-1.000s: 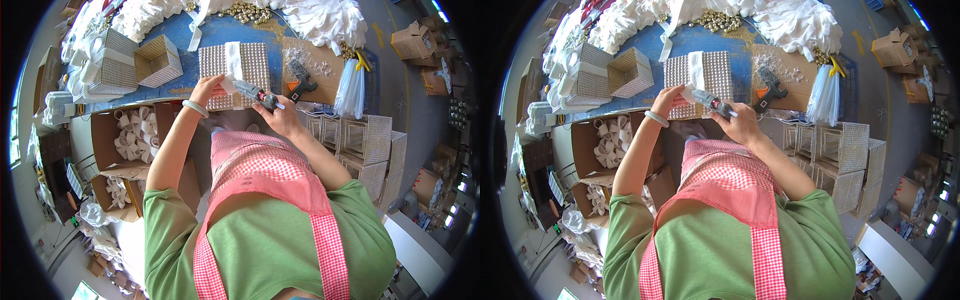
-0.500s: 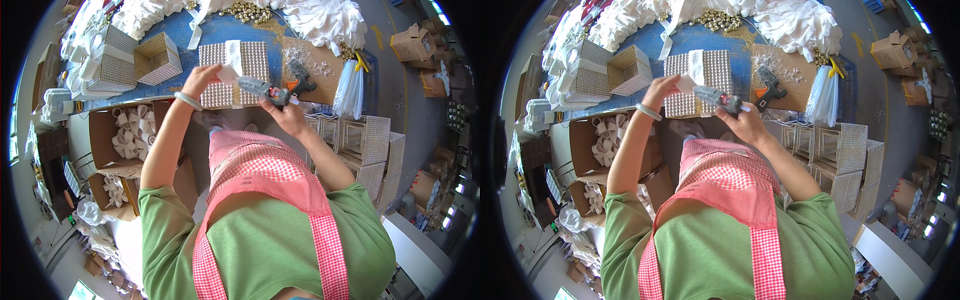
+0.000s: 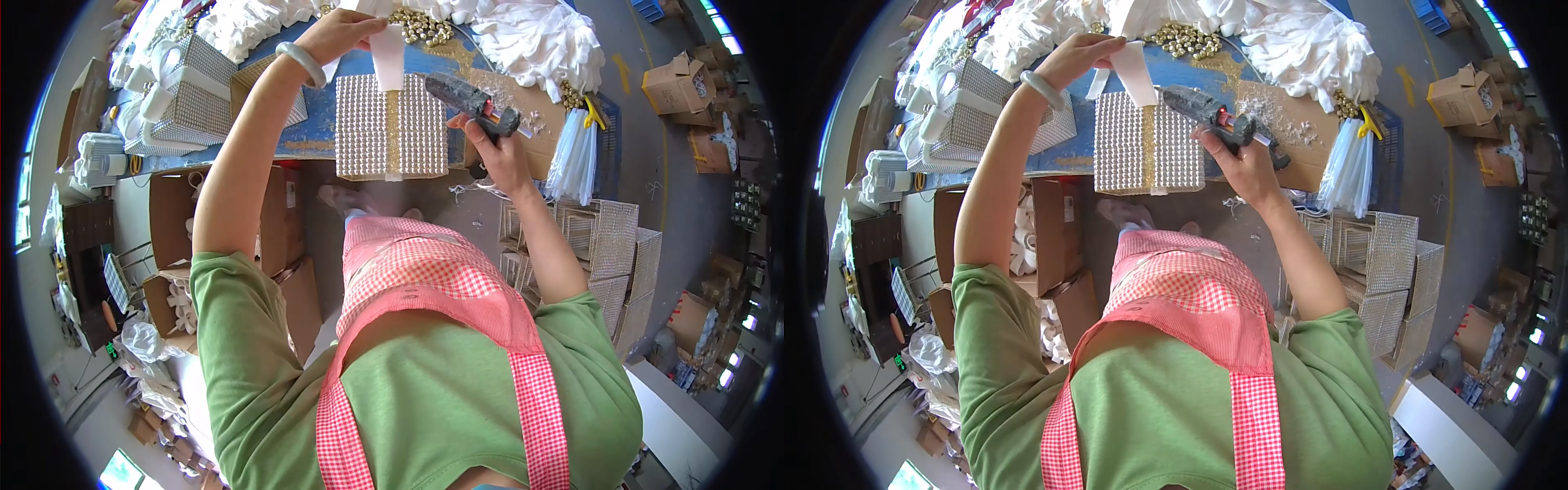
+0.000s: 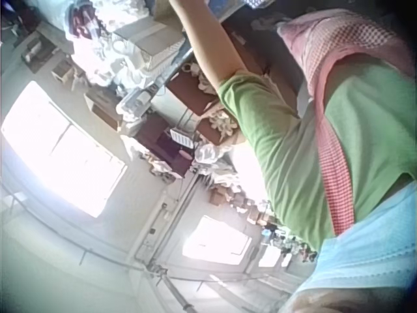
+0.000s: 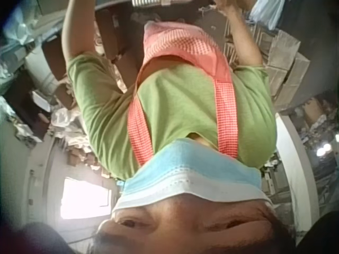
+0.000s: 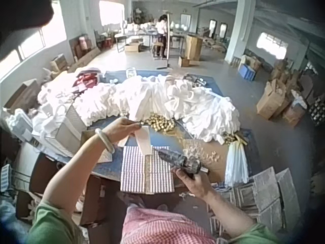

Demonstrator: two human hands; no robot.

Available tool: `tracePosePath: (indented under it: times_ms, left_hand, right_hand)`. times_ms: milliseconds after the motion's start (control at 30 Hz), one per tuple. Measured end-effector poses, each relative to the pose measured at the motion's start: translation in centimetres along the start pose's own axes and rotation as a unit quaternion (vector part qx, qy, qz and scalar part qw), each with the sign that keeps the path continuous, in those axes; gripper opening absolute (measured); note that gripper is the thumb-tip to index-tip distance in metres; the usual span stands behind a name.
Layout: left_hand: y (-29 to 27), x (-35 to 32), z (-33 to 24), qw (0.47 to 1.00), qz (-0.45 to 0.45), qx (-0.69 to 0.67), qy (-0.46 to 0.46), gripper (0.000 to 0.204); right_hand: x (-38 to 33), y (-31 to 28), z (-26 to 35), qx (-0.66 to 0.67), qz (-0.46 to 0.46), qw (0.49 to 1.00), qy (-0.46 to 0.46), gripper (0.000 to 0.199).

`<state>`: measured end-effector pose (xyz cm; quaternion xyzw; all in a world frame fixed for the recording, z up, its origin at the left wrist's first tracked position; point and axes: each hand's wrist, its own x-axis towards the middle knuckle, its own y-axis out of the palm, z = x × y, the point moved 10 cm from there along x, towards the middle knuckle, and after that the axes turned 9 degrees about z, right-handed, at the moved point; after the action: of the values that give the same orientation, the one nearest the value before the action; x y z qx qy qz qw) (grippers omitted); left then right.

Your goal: Applying decorative white ribbons and bows to gold-patterned gift boxes using a hot glue gun.

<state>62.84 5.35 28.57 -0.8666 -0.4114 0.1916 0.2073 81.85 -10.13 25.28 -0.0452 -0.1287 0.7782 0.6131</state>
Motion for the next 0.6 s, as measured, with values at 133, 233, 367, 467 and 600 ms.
tracePosePath:
  times_ms: [133, 233, 367, 467, 600]
  left_hand:
    - [-1.2, 1.9, 3.4, 1.0, -0.001, -0.027, 0.002, 0.048]
    - [-0.3, 1.1, 0.1, 1.0, -0.002, -0.016, 0.011, 0.048]
    - [-0.2, 0.8, 0.5, 0.999, 0.01, -0.026, 0.016, 0.047]
    - [-0.2, 0.7, 0.5, 0.999, 0.006, -0.027, 0.022, 0.047]
    - [-0.1, 0.6, 0.3, 1.0, 0.003, -0.014, 0.012, 0.046]
  right_hand:
    - [0.9, 0.0, 1.9, -0.081, -0.019, 0.996, -0.035, 0.028]
    - [1.5, -0.4, 1.9, -0.15, -0.026, 0.986, -0.065, 0.026]
    - [2.4, 0.3, 4.3, -0.222, -0.041, 0.968, -0.111, 0.023]
    - [3.1, 0.6, 4.8, -0.285, -0.045, 0.95, -0.119, 0.023]
    - [3.6, 0.7, 4.7, -0.28, -0.045, 0.954, -0.096, 0.023]
